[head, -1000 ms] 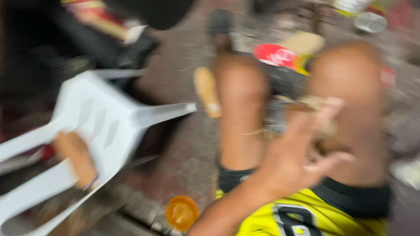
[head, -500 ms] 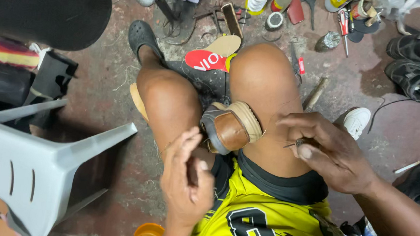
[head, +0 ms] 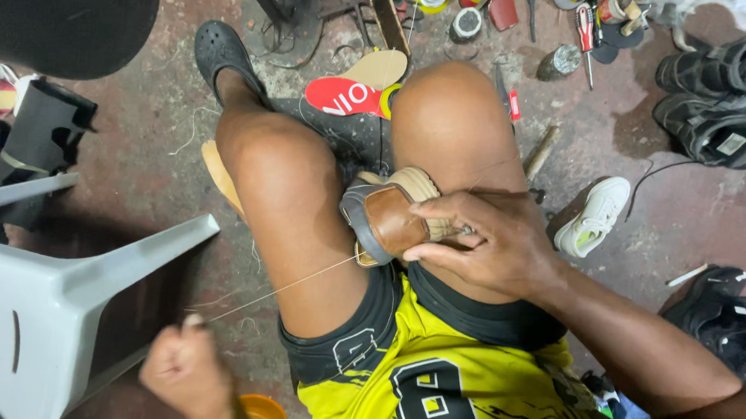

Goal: The person stitches the sole of a shoe using a needle and thread, pulling the thread through the material and securing it.

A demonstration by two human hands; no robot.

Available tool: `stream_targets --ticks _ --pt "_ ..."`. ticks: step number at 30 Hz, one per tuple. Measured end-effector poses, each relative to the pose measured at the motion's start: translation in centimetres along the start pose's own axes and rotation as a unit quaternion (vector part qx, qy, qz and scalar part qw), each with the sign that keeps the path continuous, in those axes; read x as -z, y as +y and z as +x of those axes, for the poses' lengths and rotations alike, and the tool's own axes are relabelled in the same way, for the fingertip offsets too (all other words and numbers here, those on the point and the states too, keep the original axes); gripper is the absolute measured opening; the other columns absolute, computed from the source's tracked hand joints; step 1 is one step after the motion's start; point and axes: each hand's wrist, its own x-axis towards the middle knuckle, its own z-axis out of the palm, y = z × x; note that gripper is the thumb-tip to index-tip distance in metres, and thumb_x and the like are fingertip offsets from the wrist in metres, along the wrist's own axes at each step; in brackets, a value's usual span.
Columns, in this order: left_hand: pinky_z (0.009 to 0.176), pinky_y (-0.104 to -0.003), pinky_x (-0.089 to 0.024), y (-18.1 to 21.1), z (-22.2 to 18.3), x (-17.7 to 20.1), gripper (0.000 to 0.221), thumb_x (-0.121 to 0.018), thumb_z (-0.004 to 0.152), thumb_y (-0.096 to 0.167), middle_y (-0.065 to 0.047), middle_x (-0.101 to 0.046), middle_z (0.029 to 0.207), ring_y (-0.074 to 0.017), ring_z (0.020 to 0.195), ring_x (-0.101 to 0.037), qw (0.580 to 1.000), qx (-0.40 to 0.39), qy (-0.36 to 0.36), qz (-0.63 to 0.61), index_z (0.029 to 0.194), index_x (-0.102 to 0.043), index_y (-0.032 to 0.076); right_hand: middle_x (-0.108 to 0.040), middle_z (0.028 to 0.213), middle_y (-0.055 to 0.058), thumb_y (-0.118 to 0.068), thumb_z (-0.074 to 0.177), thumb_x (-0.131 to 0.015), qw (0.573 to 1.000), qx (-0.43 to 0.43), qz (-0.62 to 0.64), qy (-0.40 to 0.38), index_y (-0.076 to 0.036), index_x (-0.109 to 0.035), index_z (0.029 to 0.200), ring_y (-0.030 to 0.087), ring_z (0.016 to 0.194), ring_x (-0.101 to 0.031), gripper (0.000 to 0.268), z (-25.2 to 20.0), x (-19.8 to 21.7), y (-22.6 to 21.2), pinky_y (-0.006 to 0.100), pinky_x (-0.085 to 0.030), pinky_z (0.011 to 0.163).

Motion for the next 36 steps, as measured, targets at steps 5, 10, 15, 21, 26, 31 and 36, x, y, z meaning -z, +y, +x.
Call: stream_targets --ticks 5,10,15,21,26,31,36 --pt "0.077 -0.038 -0.038 6.4 1.5 -2.8 0.017 -0.065 0.095 0.0 -0.014 -0.05 0.095 -0.0248 0.087 -0.047 0.906 -0.249 -0.021 0.343 0.097 -0.049 0.001 -0.075 0.094 0.006 -0.028 0.07 -0.095 0.999 -0.037 0.02 -0.018 -0.009 -0.07 0.113 0.016 0.069 -0.071 0.053 -0.1 0.4 0.0 0.028 -0.057 0.062" --pt "0.104 -0.045 -0.053 12.0 -1.8 -11.6 0.031 -0.056 0.099 0.002 -0.019 -0.068 0.126 -0.0352 0.12 -0.068 0.91 -0.255 -0.257 0.204 0.13 -0.063 0.002 -0.076 0.107 0.007 -0.026 0.077 -0.093 0.999 -0.03 0.042 -0.001 -0.01 -0.068 0.118 0.017 0.087 -0.078 0.051 -0.5 0.7 -0.1 0.026 -0.061 0.071" --pt "0.086 -0.039 -0.054 14.6 -1.2 -16.9 0.023 -0.062 0.095 0.008 -0.017 -0.071 0.104 -0.0319 0.097 -0.069 0.886 -0.107 -0.426 0.151 0.116 -0.069 0.0 -0.076 0.099 0.007 -0.029 0.07 -0.092 0.993 -0.113 0.038 -0.025 -0.011 -0.071 0.116 0.019 0.078 -0.075 0.054 -0.7 1.5 -0.5 0.032 -0.06 0.069" --pt "0.088 -0.029 -0.054 10.8 -1.1 -17.9 0.022 -0.064 0.097 0.01 -0.008 -0.074 0.103 -0.0128 0.097 -0.067 0.907 -0.032 -0.418 0.035 0.115 -0.07 -0.001 -0.074 0.104 0.012 -0.04 0.078 -0.085 0.982 -0.118 -0.048 -0.137 -0.012 -0.047 0.149 0.029 0.078 -0.072 0.085 -0.6 4.4 -1.3 0.04 -0.056 0.069" --pt "0.094 -0.028 -0.053 6.0 -2.2 -17.5 0.021 -0.065 0.098 0.007 -0.002 -0.071 0.113 -0.0096 0.103 -0.064 0.908 0.095 -0.385 -0.137 0.117 -0.07 -0.002 -0.072 0.114 0.005 -0.048 0.083 -0.076 0.89 -0.226 -0.218 -0.33 -0.03 -0.026 0.161 0.027 0.085 -0.074 0.094 -0.8 8.2 -2.2 0.042 -0.058 0.07" --pt "0.096 -0.028 -0.051 3.8 -3.0 -17.5 0.023 -0.07 0.097 0.0 -0.003 -0.068 0.114 -0.0094 0.103 -0.062 0.908 0.109 -0.359 -0.187 0.12 -0.071 -0.004 -0.063 0.122 0.019 -0.043 0.087 -0.077 0.995 0.058 -0.08 0.004 -0.011 -0.042 0.147 0.032 0.096 -0.074 0.076 -0.4 5.3 -2.2 0.032 -0.058 0.065" --pt "0.104 -0.032 -0.05 4.6 -2.7 -16.6 0.031 -0.064 0.096 0.002 -0.006 -0.069 0.125 -0.0143 0.115 -0.064 0.879 0.143 -0.401 -0.213 0.127 -0.063 -0.001 -0.069 0.097 0.005 -0.037 0.088 -0.076 0.975 -0.135 -0.085 -0.157 -0.009 -0.067 0.108 0.02 0.075 -0.069 0.035 -0.8 4.2 -0.9 0.033 -0.055 0.07"
